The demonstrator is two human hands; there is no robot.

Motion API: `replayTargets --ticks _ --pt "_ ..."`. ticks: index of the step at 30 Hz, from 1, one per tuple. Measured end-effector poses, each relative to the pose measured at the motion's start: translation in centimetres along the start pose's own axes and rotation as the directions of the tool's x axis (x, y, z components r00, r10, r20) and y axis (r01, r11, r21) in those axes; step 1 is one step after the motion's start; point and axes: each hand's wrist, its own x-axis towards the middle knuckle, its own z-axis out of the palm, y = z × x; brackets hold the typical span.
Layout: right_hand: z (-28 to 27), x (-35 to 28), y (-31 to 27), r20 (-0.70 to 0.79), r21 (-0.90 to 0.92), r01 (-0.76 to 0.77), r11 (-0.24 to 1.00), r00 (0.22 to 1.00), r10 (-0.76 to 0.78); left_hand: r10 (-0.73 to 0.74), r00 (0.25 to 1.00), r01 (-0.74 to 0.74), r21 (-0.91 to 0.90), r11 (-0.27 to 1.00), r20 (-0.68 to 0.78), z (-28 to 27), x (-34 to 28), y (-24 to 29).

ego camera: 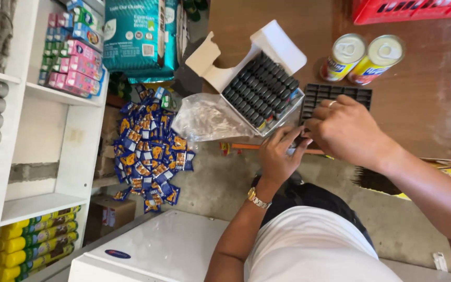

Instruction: Placing various colored disposable lighters from a box into a plastic display grid on a retail counter.

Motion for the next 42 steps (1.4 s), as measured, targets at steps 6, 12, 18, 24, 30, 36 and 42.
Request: replayTargets --ticks 6,12,18,24,30,36,42 --pt "-2.3 -1.7 2.0 -0.039 0.101 -0.106 0.989 0.993 0.111 -0.045 0.996 0.053 -0.105 0.993 0.072 -0.8 0.9 0.1" --pt "0.3 -4.7 2.9 0.061 0.197 -0.361 0.911 0.932 0.356 -0.027 0.993 0.038 -0.090 0.995 0.117 -1.3 1.3 -0.1" --pt "-1.0 -5.7 2.6 -0.124 0.308 -0.321 0.896 0.920 0.372 0.014 0.991 -0.001 -0.091 0.996 0.135 -1.0 1.1 -0.7" --pt "-1.5 -7.4 7.0 -0.178 0.306 -0.455 0.836 0.835 0.520 0.045 0.992 -0.035 -0.081 0.996 0.121 -0.8 1.0 -0.9" --pt "2.7 -10.8 13.5 -0.078 0.175 -0.721 0.671 0.669 0.739 0.072 0.994 -0.065 -0.088 0.994 0.082 -1.1 1.3 -0.6" --pt "-0.6 -7.6 9.6 -0.280 0.114 -0.642 0.758 0.711 0.645 0.064 0.994 -0.054 -0.110 0.993 0.087 -1.0 1.3 -0.7" --pt "-1.3 -2.3 3.8 -0.312 0.273 -0.370 0.888 0.839 0.445 0.047 0.993 -0.036 -0.105 0.994 0.110 -0.7 0.9 -0.8"
